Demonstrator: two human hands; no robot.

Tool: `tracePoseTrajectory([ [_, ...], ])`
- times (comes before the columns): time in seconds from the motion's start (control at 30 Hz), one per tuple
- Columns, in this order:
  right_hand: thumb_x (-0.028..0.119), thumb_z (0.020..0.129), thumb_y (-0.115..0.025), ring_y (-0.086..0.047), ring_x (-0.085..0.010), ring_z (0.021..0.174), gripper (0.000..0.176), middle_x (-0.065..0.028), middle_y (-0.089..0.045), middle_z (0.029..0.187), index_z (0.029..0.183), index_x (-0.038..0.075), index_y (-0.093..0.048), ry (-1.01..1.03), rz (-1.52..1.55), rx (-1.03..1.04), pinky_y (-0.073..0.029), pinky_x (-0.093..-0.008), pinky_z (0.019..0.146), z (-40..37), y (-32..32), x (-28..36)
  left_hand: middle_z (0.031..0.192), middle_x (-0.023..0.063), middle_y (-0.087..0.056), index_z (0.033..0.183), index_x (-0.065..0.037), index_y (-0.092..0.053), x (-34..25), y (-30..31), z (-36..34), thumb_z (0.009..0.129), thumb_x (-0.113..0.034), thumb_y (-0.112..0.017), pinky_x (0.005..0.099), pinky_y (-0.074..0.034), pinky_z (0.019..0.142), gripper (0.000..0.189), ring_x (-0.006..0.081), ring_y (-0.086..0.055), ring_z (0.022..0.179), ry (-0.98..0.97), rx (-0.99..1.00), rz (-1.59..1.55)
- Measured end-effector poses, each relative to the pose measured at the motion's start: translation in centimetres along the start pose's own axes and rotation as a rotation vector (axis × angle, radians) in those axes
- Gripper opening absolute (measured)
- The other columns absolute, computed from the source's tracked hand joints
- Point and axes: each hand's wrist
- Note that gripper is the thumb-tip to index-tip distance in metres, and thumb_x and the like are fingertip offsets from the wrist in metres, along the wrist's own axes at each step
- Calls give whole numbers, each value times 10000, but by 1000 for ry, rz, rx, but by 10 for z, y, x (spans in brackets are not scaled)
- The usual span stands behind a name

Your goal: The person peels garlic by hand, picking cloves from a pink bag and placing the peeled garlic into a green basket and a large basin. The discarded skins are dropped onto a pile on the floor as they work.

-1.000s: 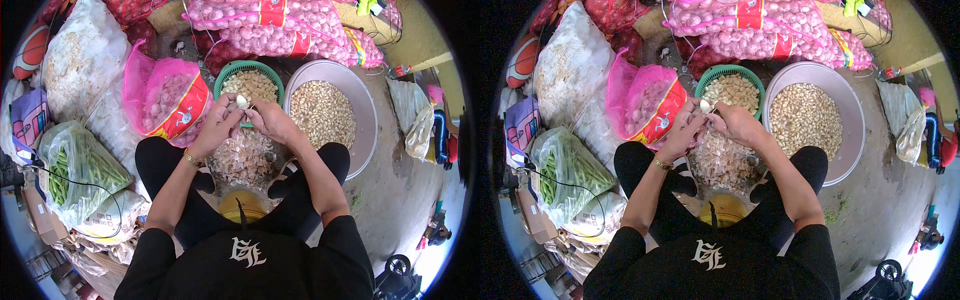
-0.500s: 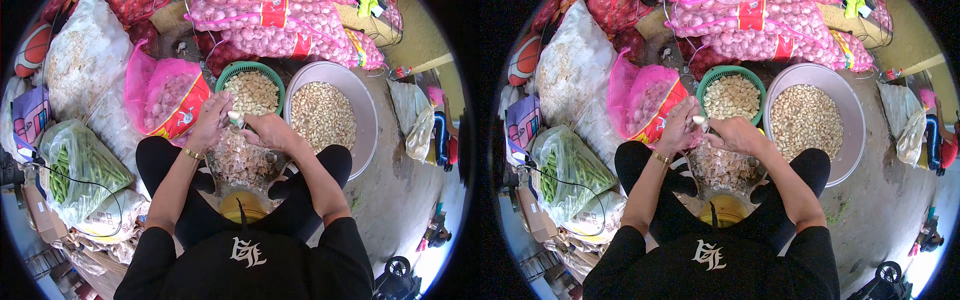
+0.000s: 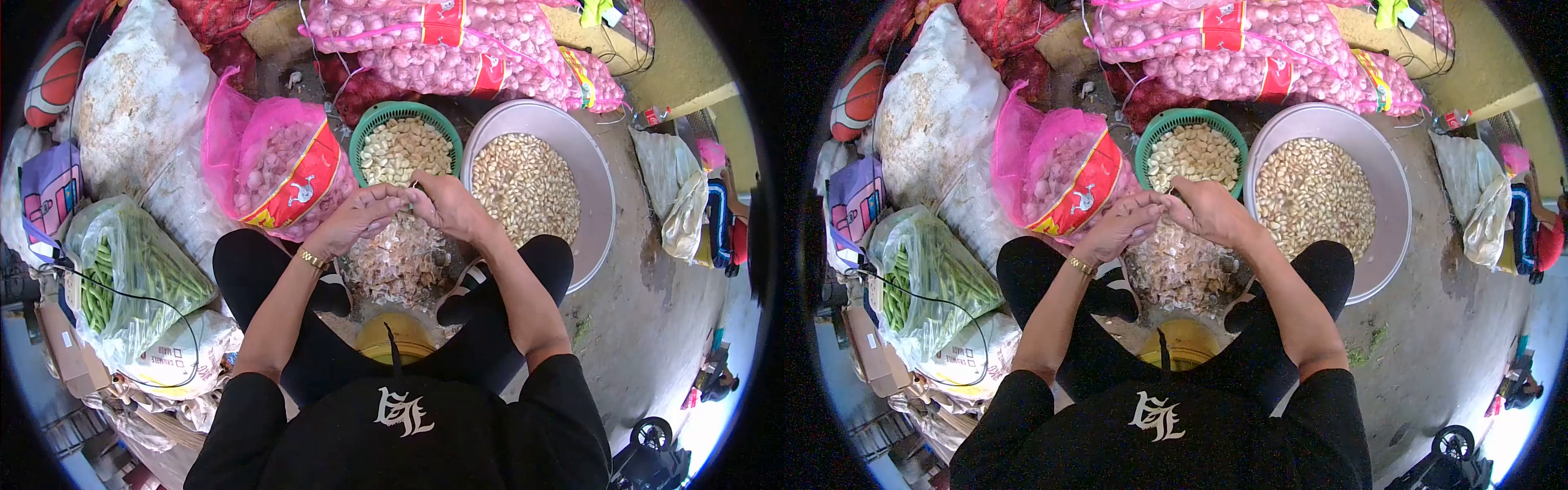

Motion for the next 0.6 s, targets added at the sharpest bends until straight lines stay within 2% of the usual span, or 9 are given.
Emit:
tracePoseTrajectory([
  [0.13, 257, 955, -483, -534, -449, 663, 281, -251, -506, 683, 880, -14, -486, -5, 26, -36, -431, -451, 596, 2, 2, 3, 659, -108, -408, 1152, -66, -558, -2, -4, 0, 953, -270, -588, 160, -225, 457, 286, -11, -335, 527, -20, -12, 55],
  [0.23, 258, 960, -473, -518, -433, 636, 291, -244, -493, 667, 872, -18, -484, 6, 54, -69, -423, -445, 589, 4, 2, 3, 694, -95, -429, 1168, -57, -531, -3, -9, 1, 957, -201, -570, 162, -262, 480, 259, -10, -355, 554, -93, 13, 89],
  [0.37, 260, 965, -463, -504, -402, 605, 296, -233, -485, 649, 866, -18, -483, -40, 76, -62, -418, -436, 582, 3, 5, 5, 736, -87, -458, 1138, -53, -541, 0, -7, 0, 946, -172, -579, 168, -278, 500, 229, -9, -361, 576, -98, 47, 102],
  [0.43, 263, 965, -462, -503, -395, 599, 298, -231, -485, 646, 864, -17, -483, -47, 94, -66, -417, -435, 580, 1, 8, 6, 754, -80, -469, 1079, -48, -559, 4, -5, 2, 942, -176, -586, 168, -284, 502, 190, -7, -365, 580, -156, -15, 215],
  [0.47, 262, 952, -490, -540, -426, 651, 281, -247, -520, 665, 888, -11, -498, -38, 67, -76, -428, -460, 590, 0, 9, 7, 754, -80, -469, 1079, -48, -559, 5, -1, 4, 942, -176, -586, 168, -284, 502, 190, -7, -365, 580, -156, -13, 216],
  [0.53, 262, 939, -518, -577, -457, 704, 269, -262, -556, 684, 912, -6, -513, -26, 42, -83, -439, -486, 600, -4, 12, 10, 763, -76, -474, 1044, -34, -577, 4, 8, 8, 955, -170, -562, 163, -290, 508, 163, -8, -373, 582, -361, -204, 620],
  [0.57, 275, 934, -530, -584, -448, 698, 279, -256, -564, 684, 912, -2, -522, -1, 38, -88, -446, -479, 599, -7, 14, 13, 763, -76, -474, 1044, -34, -577, 5, 11, 10, 955, -170, -562, 163, -290, 508, 163, -8, -373, 582, -361, -208, 620],
  [0.6, 289, 928, -543, -592, -438, 691, 288, -249, -572, 684, 912, 1, -532, 25, 35, -95, -453, -472, 598, -9, 16, 16, 724, -82, -453, 1053, -34, -576, 4, 12, 12, 966, -192, -551, 158, -295, 516, 181, -14, -375, 591, -364, -254, 455],
])
Point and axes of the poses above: each hand's wrist, its own z-axis towards the middle knuckle, its own y-axis out of the back of the hand, x = y × z
